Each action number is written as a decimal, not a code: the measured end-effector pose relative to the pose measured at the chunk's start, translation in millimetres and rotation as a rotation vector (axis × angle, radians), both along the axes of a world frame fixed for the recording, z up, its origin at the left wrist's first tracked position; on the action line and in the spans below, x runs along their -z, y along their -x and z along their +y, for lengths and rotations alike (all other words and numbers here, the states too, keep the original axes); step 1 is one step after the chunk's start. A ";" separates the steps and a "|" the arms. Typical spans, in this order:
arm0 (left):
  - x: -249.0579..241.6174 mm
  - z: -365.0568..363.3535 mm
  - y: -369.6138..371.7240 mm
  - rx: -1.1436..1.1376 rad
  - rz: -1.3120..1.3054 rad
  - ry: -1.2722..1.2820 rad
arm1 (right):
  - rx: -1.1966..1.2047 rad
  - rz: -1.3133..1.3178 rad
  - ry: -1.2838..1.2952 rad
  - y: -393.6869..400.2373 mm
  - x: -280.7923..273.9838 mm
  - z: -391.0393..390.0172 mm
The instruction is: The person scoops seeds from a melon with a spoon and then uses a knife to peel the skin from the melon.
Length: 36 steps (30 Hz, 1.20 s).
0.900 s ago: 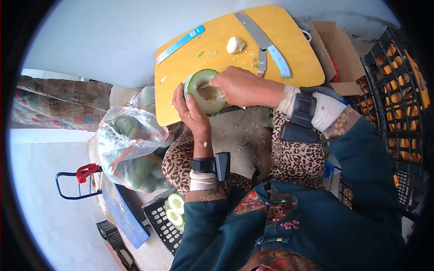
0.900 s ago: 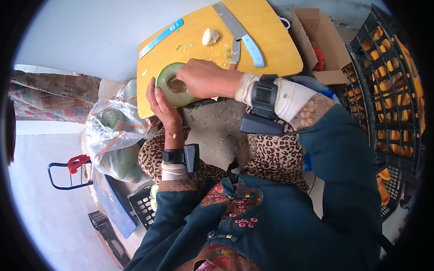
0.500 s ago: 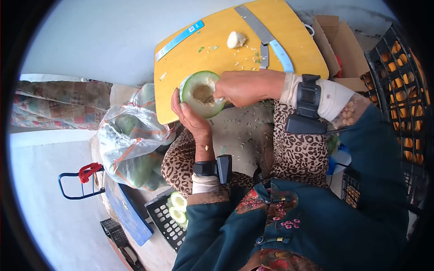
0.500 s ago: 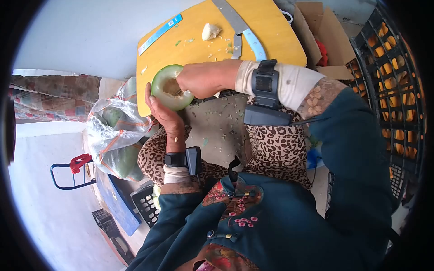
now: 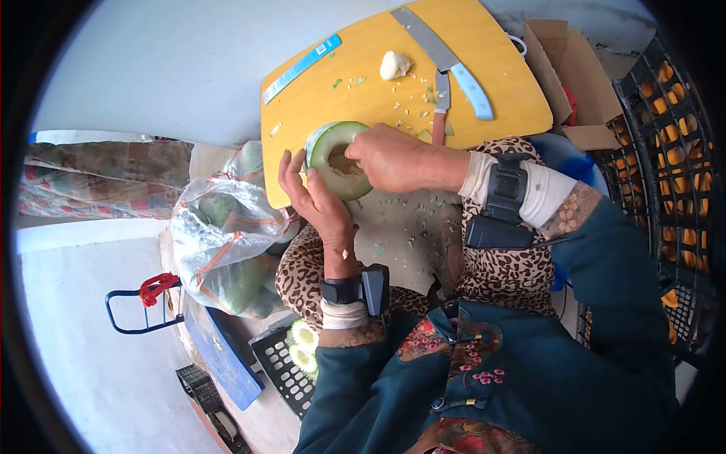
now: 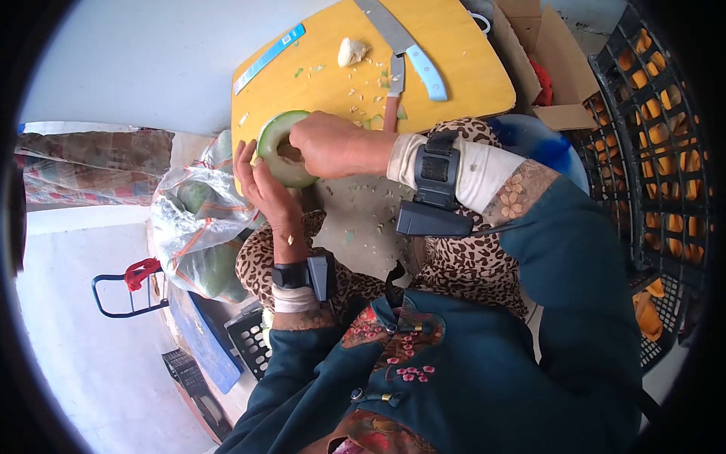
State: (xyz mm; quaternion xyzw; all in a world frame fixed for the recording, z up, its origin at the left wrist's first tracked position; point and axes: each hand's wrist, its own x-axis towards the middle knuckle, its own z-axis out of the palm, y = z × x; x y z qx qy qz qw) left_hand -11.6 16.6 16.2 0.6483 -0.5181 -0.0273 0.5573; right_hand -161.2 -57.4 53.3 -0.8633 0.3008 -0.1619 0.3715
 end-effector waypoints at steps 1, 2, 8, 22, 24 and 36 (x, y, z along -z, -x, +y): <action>2.6 -5.6 0.3 0.032 0.061 0.002 | -0.012 -0.030 0.006 -0.5 4.2 -0.4; 5.2 -8.7 0.3 0.065 0.121 0.004 | -0.022 -0.060 0.011 -0.8 8.9 -1.0; 11.8 -7.4 6.0 -0.017 0.372 0.103 | -0.207 -0.096 0.094 6.6 11.9 -2.1; -2.8 -5.1 7.6 0.009 0.597 0.134 | -0.083 -0.018 0.169 -4.0 -5.4 4.2; 2.3 -5.8 4.6 0.021 0.566 0.130 | -0.148 0.060 0.265 -9.6 -6.2 8.0; -1.9 -12.0 0.3 0.029 0.655 0.148 | -0.101 0.147 0.220 10.3 -36.2 17.7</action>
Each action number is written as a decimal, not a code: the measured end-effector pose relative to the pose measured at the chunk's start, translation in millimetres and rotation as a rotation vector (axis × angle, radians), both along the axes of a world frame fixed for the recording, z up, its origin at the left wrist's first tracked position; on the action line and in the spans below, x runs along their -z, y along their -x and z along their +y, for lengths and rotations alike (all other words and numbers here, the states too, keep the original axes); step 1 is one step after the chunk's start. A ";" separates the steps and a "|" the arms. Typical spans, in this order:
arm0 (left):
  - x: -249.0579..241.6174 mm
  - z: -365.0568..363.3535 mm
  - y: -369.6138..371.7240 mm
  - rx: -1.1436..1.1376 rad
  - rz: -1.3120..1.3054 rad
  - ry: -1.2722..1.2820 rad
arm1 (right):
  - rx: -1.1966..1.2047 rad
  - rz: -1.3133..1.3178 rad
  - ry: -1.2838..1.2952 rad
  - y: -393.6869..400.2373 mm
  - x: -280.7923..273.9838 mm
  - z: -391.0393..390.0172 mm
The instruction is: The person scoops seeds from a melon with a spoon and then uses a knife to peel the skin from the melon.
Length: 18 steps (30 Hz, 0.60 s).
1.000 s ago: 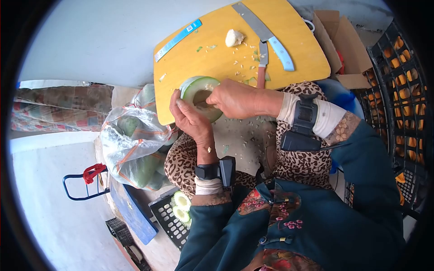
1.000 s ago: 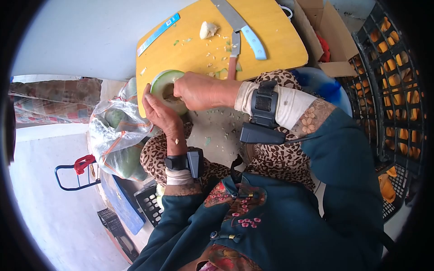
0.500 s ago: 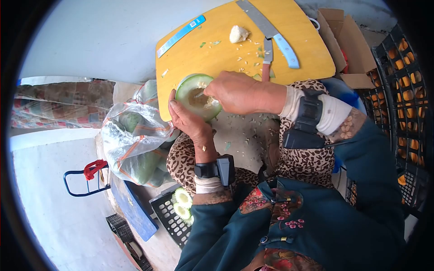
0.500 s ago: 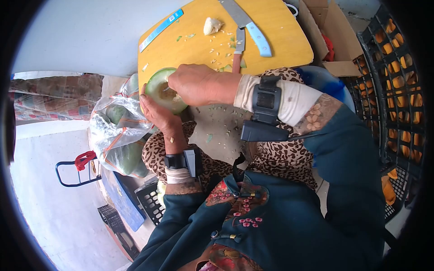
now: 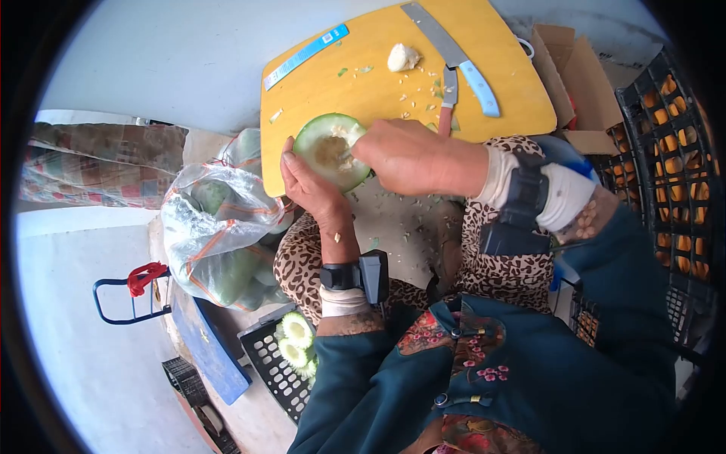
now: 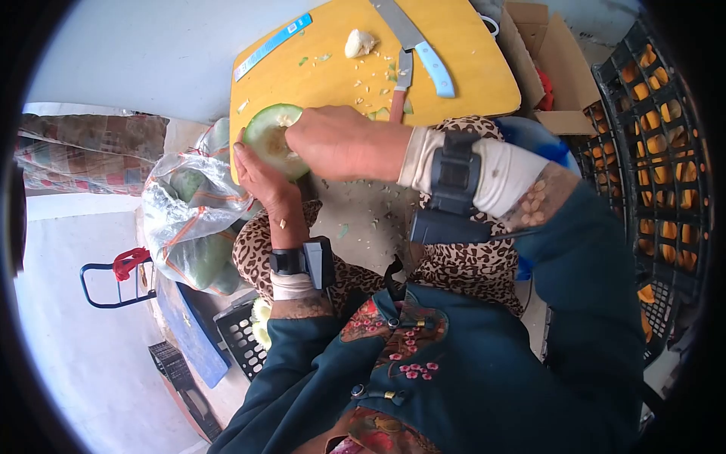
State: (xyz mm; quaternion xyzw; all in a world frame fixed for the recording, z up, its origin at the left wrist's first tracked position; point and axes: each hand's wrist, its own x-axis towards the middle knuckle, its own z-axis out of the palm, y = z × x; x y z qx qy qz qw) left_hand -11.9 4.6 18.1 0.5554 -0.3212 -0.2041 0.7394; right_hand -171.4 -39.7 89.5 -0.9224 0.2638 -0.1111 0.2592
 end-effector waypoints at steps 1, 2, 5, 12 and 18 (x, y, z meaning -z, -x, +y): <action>1.1 -0.3 1.1 -0.016 0.016 0.013 | 0.025 -0.034 0.045 -3.1 4.0 2.2; 3.2 -1.1 1.2 -0.033 0.029 0.024 | 0.049 -0.070 0.090 -7.9 9.8 4.3; 15.2 -6.2 -5.8 -0.065 -0.056 0.032 | 0.108 -0.147 0.162 -18.3 12.8 9.8; 13.7 -9.8 -7.4 -0.101 -0.051 0.011 | 0.145 -0.110 0.055 -33.7 11.7 4.8; 18.2 -11.5 -9.5 -0.150 -0.310 -0.054 | 0.068 -0.038 -0.021 -37.9 11.8 15.1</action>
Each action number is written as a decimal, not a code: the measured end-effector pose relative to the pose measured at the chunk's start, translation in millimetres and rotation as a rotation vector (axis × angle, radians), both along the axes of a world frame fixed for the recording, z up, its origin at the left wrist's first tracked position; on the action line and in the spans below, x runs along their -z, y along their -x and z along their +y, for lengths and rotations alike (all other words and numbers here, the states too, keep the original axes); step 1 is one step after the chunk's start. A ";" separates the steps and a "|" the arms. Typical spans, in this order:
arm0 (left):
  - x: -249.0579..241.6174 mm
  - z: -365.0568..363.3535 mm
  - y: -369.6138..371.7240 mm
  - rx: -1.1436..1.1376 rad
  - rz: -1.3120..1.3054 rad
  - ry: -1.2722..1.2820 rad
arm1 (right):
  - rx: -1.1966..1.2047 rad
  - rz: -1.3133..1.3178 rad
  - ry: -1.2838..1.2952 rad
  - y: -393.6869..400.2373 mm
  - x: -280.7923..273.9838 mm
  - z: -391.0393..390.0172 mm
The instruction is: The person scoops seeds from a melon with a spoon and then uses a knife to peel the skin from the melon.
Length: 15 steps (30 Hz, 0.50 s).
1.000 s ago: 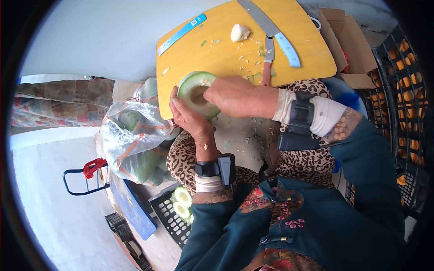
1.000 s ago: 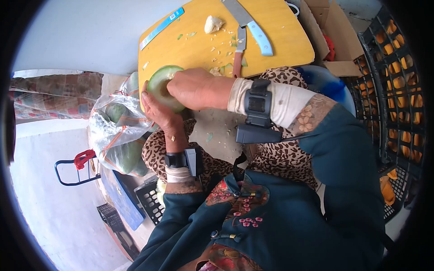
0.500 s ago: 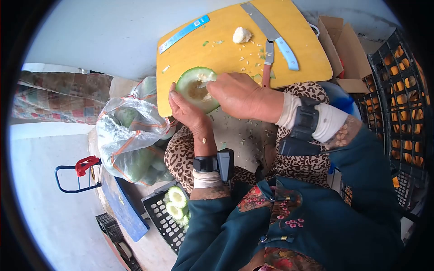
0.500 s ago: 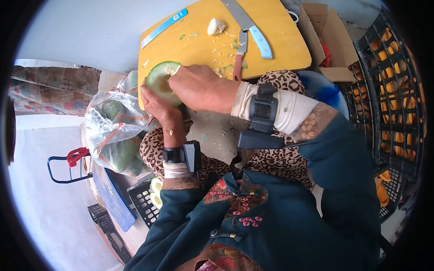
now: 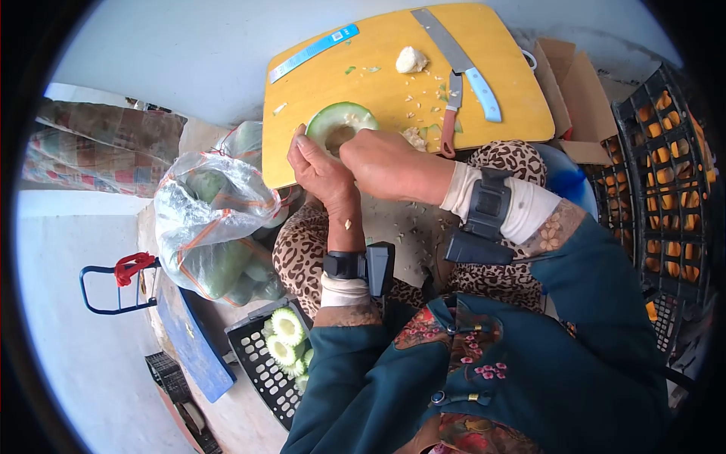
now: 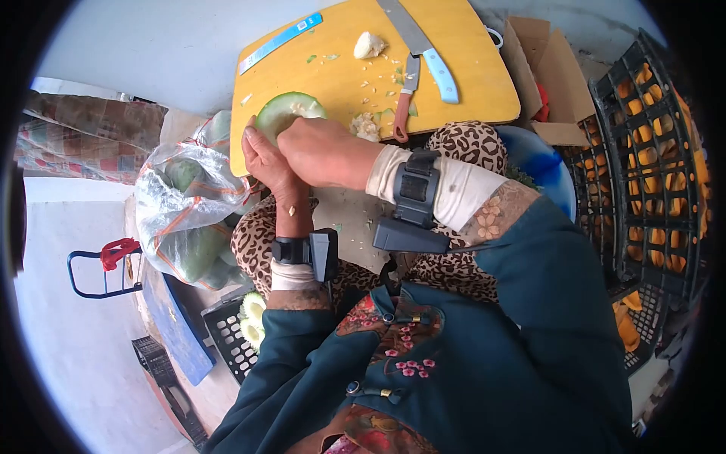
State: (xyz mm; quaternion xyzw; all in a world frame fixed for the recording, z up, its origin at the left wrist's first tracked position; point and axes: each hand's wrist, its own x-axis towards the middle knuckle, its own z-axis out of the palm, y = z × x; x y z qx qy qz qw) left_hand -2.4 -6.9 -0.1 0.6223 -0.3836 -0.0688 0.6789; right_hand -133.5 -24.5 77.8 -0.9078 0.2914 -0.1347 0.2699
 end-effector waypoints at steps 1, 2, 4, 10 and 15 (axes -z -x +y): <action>-1.8 1.4 -0.1 0.019 0.082 0.024 | 0.007 0.014 -0.032 1.2 -0.5 1.2; -3.9 1.7 -0.7 0.040 0.161 0.049 | 0.015 0.025 -0.063 4.2 -0.6 1.5; -5.9 2.0 -2.2 0.048 0.237 0.069 | 0.055 0.009 -0.068 11.0 1.8 2.2; -4.1 -3.2 -0.8 0.026 0.248 0.064 | 0.201 -0.039 0.090 13.7 -1.7 2.9; -1.1 -7.6 -5.2 0.005 0.182 0.053 | 0.193 -0.032 0.185 -0.2 -1.8 -0.7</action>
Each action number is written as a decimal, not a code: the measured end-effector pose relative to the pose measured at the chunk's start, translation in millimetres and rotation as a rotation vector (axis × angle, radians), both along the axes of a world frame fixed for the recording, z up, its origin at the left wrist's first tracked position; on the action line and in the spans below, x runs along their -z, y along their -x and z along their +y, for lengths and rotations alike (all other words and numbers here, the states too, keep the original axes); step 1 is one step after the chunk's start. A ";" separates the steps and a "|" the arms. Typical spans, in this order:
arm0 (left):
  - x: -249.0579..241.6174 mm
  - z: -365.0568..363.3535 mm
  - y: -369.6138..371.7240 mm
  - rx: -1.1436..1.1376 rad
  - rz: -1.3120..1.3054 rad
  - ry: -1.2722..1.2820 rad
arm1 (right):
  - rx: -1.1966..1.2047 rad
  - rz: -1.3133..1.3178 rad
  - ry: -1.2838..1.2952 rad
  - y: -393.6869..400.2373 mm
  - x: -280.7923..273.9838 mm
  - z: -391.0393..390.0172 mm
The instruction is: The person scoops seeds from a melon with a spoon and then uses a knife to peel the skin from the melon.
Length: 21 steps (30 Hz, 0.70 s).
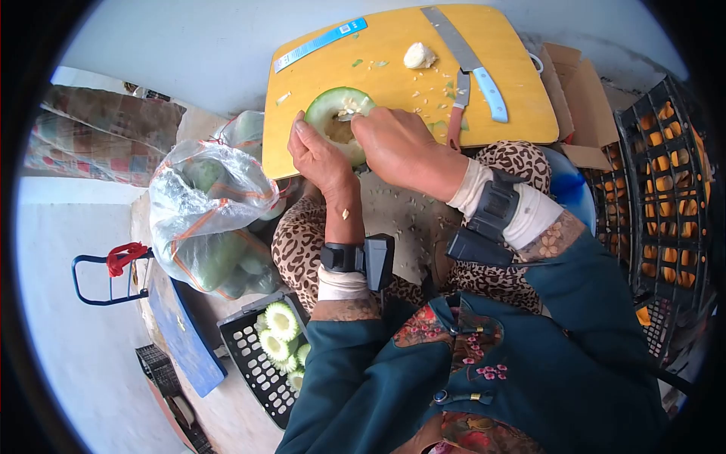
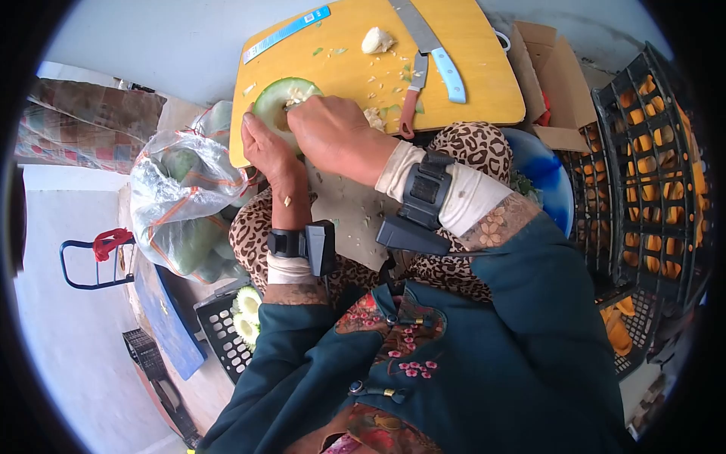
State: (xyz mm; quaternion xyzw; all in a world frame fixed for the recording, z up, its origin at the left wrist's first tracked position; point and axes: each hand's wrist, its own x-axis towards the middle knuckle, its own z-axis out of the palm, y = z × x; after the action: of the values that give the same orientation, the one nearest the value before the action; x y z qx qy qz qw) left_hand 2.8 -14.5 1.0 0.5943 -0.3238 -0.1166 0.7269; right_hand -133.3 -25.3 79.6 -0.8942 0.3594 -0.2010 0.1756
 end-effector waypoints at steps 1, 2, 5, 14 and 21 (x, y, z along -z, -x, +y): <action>0.6 0.3 -1.7 0.004 0.006 -0.001 | -0.032 0.009 -0.027 -0.8 -3.6 -1.8; 0.5 0.6 -3.3 0.010 0.010 -0.002 | -0.061 0.017 -0.054 -0.9 -7.8 -3.7; -0.7 1.9 1.6 0.007 -0.046 -0.031 | -0.125 0.030 -0.069 -1.2 -7.2 -8.3; 7.3 5.4 -3.9 0.017 -0.049 0.022 | -0.189 0.050 -0.229 10.4 3.5 -14.7; 5.7 5.9 2.0 -0.015 -0.160 -0.023 | -0.147 -0.033 -0.027 18.0 -7.6 -12.5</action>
State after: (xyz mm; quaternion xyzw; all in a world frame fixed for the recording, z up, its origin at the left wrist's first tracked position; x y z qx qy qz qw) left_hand 0.9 -8.6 -4.7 0.6123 -0.3748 -0.0671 0.6929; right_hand -151.3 -37.8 87.2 -0.9122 0.2927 -0.1975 0.2080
